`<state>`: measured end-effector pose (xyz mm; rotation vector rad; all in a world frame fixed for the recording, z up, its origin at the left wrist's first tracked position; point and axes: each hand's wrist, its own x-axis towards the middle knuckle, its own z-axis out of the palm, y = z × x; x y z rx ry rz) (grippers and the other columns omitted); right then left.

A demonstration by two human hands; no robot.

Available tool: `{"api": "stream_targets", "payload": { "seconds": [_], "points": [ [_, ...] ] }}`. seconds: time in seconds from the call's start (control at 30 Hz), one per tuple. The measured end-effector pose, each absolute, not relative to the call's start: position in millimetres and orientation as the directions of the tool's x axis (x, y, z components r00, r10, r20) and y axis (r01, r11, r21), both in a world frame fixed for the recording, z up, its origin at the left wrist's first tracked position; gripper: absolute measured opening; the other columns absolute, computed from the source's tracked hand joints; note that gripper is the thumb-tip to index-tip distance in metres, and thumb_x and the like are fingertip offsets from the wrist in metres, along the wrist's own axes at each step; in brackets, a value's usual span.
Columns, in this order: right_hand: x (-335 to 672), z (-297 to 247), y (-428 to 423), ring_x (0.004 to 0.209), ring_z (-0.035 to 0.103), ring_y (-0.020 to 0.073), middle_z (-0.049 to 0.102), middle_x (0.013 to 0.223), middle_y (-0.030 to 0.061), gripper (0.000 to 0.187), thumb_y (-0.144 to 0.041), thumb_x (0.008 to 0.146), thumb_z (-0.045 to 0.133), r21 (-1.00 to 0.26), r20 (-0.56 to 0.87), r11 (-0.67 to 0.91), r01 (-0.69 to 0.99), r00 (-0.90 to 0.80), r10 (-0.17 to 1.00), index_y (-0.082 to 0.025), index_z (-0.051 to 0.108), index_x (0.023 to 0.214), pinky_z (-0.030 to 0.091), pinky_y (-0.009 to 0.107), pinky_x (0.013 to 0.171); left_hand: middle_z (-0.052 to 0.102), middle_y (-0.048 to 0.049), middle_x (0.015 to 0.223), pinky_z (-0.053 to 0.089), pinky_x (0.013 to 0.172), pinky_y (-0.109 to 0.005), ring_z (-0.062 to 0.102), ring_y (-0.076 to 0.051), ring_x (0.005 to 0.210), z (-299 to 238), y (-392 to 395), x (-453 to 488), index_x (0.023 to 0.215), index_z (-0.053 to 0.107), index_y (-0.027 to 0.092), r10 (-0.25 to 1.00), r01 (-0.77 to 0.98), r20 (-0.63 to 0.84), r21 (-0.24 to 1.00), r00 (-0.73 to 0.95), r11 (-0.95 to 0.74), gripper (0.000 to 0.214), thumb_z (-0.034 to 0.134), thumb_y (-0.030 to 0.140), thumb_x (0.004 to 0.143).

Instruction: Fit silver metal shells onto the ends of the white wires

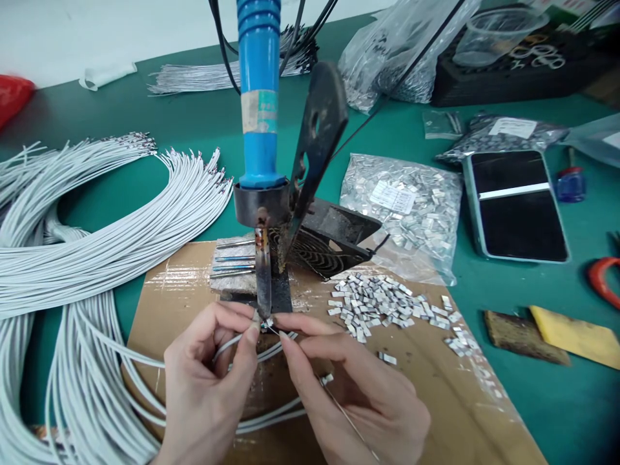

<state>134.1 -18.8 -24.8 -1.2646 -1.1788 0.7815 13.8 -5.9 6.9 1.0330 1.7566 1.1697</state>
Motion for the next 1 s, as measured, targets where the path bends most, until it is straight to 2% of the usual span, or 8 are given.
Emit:
{"api": "stream_targets", "payload": {
  "seconds": [0.17,0.33,0.57,0.77,1.0],
  "points": [
    [134.7,-23.5,-18.7,0.071,0.078,0.0136,0.084,0.098,0.0004,0.020,-0.004,0.084,0.074,-0.969,0.221,0.182,0.165,0.268,0.938,-0.023,0.071,0.078,0.055,0.020,0.057,0.074,-0.0033,0.084,0.028,0.041,-0.016,0.064,-0.015,0.076,4.8,-5.7,12.4,0.069,0.069,0.022,0.925,0.210,-0.136,0.952,-0.356,0.221,0.014,0.075,0.021,0.081],
    [134.1,-22.0,-18.4,0.070,0.080,0.0171,0.084,0.096,0.0038,0.019,-0.004,0.084,0.074,-0.968,0.229,0.189,0.166,0.268,0.936,-0.022,0.071,0.077,0.056,0.022,0.054,0.074,-0.0040,0.085,0.027,0.041,-0.017,0.066,-0.016,0.081,4.6,-5.5,11.5,0.069,0.070,0.022,0.927,0.182,-0.131,0.962,-0.351,0.204,0.014,0.074,0.020,0.082],
    [133.8,-21.7,-18.3,0.069,0.080,0.0158,0.084,0.096,0.0018,0.019,-0.005,0.084,0.075,-0.969,0.220,0.177,0.172,0.269,0.938,-0.023,0.071,0.077,0.055,0.020,0.053,0.074,-0.0039,0.084,0.032,0.041,-0.017,0.067,-0.016,0.076,6.5,-5.3,12.5,0.068,0.070,0.021,0.921,0.184,-0.140,0.958,-0.364,0.219,0.014,0.074,0.021,0.081],
    [135.3,-23.0,-18.1,0.071,0.080,0.0154,0.085,0.096,0.0029,0.017,-0.007,0.086,0.074,-0.969,0.213,0.171,0.178,0.257,0.943,-0.022,0.072,0.077,0.059,0.021,0.060,0.073,-0.0040,0.084,0.032,0.042,-0.017,0.067,-0.015,0.072,4.9,-4.0,11.3,0.067,0.069,0.020,0.918,0.180,-0.164,0.953,-0.361,0.242,0.013,0.077,0.019,0.078],
    [134.9,-22.9,-17.8,0.069,0.079,0.0150,0.084,0.096,0.0029,0.017,-0.008,0.086,0.074,-0.971,0.206,0.164,0.175,0.264,0.942,-0.023,0.072,0.077,0.057,0.020,0.056,0.073,-0.0036,0.081,0.034,0.042,-0.017,0.066,-0.015,0.071,5.8,-3.8,12.1,0.067,0.070,0.020,0.917,0.165,-0.176,0.955,-0.359,0.247,0.013,0.077,0.020,0.078]
  ]
}}
